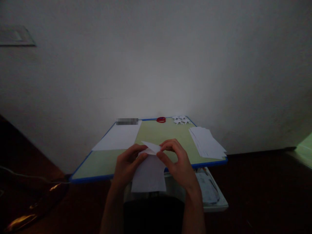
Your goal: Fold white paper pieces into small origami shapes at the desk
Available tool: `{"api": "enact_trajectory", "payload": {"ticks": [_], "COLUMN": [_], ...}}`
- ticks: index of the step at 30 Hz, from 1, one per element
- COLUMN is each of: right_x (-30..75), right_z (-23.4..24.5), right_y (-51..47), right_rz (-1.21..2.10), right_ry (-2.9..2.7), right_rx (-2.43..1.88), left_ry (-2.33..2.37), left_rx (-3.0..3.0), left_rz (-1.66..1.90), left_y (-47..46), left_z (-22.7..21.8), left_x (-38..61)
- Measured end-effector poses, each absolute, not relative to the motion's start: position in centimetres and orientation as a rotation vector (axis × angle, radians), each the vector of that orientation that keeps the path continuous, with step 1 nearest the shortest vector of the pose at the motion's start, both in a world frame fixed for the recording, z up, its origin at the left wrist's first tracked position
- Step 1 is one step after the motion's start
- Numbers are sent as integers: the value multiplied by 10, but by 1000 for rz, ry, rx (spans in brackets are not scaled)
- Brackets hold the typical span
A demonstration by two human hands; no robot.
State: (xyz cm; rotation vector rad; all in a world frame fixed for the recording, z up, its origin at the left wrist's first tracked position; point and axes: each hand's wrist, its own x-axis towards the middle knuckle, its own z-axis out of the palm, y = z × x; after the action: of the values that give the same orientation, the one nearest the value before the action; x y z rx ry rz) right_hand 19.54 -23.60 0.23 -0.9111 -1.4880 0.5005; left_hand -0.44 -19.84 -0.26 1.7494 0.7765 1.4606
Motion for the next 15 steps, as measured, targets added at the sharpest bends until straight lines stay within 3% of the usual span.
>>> {"api": "enact_trajectory", "payload": {"ticks": [4, 15], "right_x": [192, 193], "right_z": [2, -5], "right_y": [-235, -223], "right_rz": [568, 256], "right_ry": [-1580, -1401], "right_rx": [-870, -947], "left_ry": [758, 813], "left_rx": [1675, 1555], "left_rz": [1494, 1361], "left_y": [-201, -197], "left_z": [0, -6], "left_x": [-2, -2]}}
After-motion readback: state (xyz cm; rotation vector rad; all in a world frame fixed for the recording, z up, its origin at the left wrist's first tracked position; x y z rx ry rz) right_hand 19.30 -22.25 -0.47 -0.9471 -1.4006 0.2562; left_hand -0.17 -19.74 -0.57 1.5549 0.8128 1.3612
